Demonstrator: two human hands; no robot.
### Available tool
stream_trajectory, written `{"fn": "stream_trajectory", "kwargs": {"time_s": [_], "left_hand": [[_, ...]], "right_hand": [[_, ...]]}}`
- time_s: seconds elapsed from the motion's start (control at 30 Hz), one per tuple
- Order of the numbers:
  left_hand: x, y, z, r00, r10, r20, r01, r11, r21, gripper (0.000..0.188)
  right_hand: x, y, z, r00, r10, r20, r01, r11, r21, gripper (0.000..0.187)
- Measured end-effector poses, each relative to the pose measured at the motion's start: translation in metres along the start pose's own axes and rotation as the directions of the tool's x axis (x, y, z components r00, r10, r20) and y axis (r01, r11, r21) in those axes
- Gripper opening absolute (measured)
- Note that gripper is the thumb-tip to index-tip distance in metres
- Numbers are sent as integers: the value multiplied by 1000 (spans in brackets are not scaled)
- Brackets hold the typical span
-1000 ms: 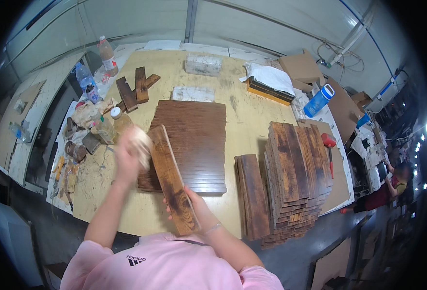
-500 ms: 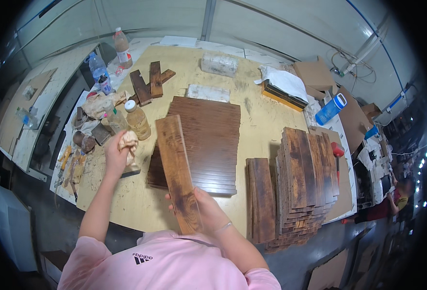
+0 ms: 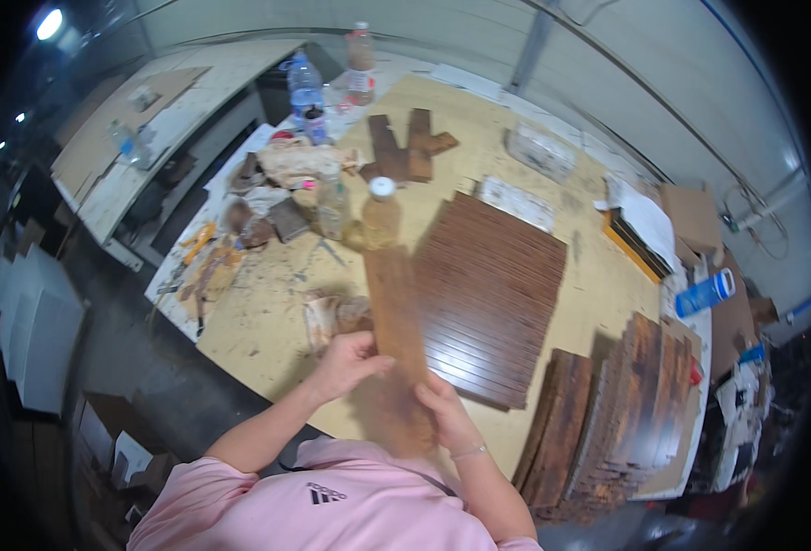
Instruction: The person applies a liquid from a bottle to a cloth and uses it to wipe and polish individual wooden planks, placing them on a stack when finished.
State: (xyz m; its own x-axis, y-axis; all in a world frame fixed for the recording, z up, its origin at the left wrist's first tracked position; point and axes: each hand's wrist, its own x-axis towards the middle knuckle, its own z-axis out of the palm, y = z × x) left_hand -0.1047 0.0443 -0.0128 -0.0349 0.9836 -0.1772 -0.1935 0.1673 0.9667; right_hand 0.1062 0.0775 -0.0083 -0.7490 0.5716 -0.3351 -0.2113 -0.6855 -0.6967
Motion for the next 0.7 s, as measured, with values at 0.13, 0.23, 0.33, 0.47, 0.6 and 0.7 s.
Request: {"fn": "stream_trajectory", "kwargs": {"time_s": [0.13,0.23,0.33,0.47,0.6,0.7], "left_hand": [[-7,5,-33,995,-21,97,-7,959,282,17],[1,-3,-95,980,78,-185,-28,965,261,21],[7,9,-194,612,477,-631,217,666,714,27],[-25,-34,-286,431,689,-583,299,500,813,25],[-17,-17,-196,657,439,-613,180,699,692,16],[-13,-38,-132,832,469,-298,-60,609,791,16]], "right_hand": [[3,9,0,999,44,-22,-44,999,-7,63],[-1,-1,5,997,76,17,-76,997,4,65],[-2,-7,2,999,27,-32,-26,998,49,62],[2,-6,0,993,8,-115,5,994,110,51],[11,-7,-3,978,-41,-203,74,985,158,45],[13,-2,-13,968,-46,-245,93,979,182,42]]}}
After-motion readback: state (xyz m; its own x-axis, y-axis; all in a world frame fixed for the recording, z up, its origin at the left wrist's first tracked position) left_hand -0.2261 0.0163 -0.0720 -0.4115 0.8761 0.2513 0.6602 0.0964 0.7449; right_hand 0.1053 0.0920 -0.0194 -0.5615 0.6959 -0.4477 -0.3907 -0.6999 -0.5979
